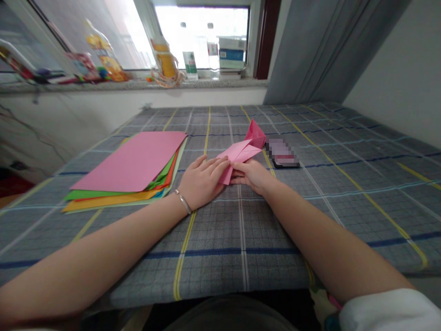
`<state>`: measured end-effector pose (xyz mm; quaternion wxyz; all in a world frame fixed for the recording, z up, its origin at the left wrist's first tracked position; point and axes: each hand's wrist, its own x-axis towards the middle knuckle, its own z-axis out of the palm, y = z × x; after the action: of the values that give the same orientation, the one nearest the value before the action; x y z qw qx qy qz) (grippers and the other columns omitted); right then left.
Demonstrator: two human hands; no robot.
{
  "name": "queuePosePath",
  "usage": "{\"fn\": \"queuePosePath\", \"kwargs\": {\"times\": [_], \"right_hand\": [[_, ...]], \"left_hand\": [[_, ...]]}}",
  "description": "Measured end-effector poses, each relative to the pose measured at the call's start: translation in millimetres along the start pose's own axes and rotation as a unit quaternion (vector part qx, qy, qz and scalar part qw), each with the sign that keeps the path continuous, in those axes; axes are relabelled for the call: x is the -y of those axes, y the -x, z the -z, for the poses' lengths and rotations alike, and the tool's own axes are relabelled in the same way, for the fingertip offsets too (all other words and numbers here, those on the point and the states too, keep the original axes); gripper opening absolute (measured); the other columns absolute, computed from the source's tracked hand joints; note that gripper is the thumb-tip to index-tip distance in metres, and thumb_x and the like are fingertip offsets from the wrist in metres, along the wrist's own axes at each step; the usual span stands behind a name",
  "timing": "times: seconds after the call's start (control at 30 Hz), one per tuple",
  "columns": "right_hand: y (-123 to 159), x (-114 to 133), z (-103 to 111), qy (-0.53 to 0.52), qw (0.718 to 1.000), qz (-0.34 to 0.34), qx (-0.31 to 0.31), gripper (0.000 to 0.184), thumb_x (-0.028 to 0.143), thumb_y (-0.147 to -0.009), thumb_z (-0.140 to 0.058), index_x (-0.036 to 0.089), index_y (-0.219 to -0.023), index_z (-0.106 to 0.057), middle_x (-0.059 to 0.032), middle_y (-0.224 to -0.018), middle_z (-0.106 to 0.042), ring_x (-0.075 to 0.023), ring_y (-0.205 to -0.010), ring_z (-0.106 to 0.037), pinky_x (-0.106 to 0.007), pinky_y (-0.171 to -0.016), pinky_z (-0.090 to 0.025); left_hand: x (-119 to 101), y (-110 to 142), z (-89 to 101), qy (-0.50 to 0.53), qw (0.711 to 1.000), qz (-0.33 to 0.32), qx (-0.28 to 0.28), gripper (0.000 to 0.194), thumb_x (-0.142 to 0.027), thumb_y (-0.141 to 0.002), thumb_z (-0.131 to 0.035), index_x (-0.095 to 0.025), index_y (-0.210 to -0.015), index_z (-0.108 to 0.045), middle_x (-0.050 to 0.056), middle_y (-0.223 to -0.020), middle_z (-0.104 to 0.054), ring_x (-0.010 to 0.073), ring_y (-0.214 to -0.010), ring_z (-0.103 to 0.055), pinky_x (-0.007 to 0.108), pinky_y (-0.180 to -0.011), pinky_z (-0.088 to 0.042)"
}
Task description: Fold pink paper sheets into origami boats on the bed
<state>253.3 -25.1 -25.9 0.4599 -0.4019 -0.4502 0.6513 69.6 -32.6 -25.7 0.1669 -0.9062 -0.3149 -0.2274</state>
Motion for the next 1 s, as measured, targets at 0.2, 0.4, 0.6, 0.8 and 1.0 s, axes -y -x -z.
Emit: {"fn": "queuePosePath", "kwargs": {"times": [0.2,0.4,0.6,0.8,1.0], "right_hand": [[0,-3,3,0.095,0.994,0.014,0.058,0.028,0.019,-0.075,-0.069,0.021,-0.102,-0.063,-0.0057,-0.106,-0.069,-0.0176,-0.093,-0.066,-0.024,-0.064,-0.059],[-4,-1,15,0.164,0.985,0.042,-0.032,0.04,0.022,-0.071,-0.073,0.022,-0.109,-0.061,-0.0075,-0.108,-0.067,-0.0174,-0.088,-0.065,-0.021,-0.058,-0.058],[-11,-1,32,0.156,0.971,0.073,-0.168,0.087,0.017,-0.06,-0.077,0.03,-0.135,-0.034,-0.0114,-0.128,-0.055,-0.0208,-0.087,-0.065,-0.028,-0.054,-0.058],[-16,0,42,0.185,0.963,0.074,-0.183,0.049,0.021,-0.062,-0.075,0.024,-0.106,-0.051,-0.0063,-0.111,-0.062,-0.0171,-0.081,-0.063,-0.026,-0.056,-0.055],[-20,0,49,0.188,0.95,0.131,-0.213,0.031,0.031,-0.064,-0.075,0.022,-0.087,-0.057,-0.002,-0.092,-0.068,-0.0159,-0.082,-0.064,-0.031,-0.075,-0.054]], "left_hand": [[13,2,1.2,0.004,0.999,0.032,0.012,0.043,-0.016,-0.089,-0.045,-0.015,-0.132,-0.051,0.011,-0.132,-0.058,0.0246,-0.114,-0.06,0.049,-0.105,-0.036],[26,7,4.6,0.042,0.998,0.034,-0.013,0.041,-0.014,-0.086,-0.048,-0.02,-0.126,-0.056,0.007,-0.119,-0.067,0.0215,-0.107,-0.064,0.046,-0.105,-0.036],[35,8,5.5,0.105,0.993,0.024,-0.039,0.038,-0.012,-0.086,-0.047,-0.022,-0.12,-0.058,0.004,-0.115,-0.068,0.0182,-0.108,-0.062,0.044,-0.11,-0.03],[39,7,-0.2,0.234,0.968,0.07,-0.049,0.032,-0.02,-0.095,-0.035,-0.02,-0.114,-0.06,0.004,-0.113,-0.068,0.0162,-0.108,-0.061,0.038,-0.107,-0.036],[46,5,-9.6,0.317,0.917,0.227,-0.085,0.035,-0.034,-0.097,-0.032,-0.016,-0.104,-0.061,0.005,-0.098,-0.068,0.0179,-0.094,-0.061,0.03,-0.088,-0.047]]}}
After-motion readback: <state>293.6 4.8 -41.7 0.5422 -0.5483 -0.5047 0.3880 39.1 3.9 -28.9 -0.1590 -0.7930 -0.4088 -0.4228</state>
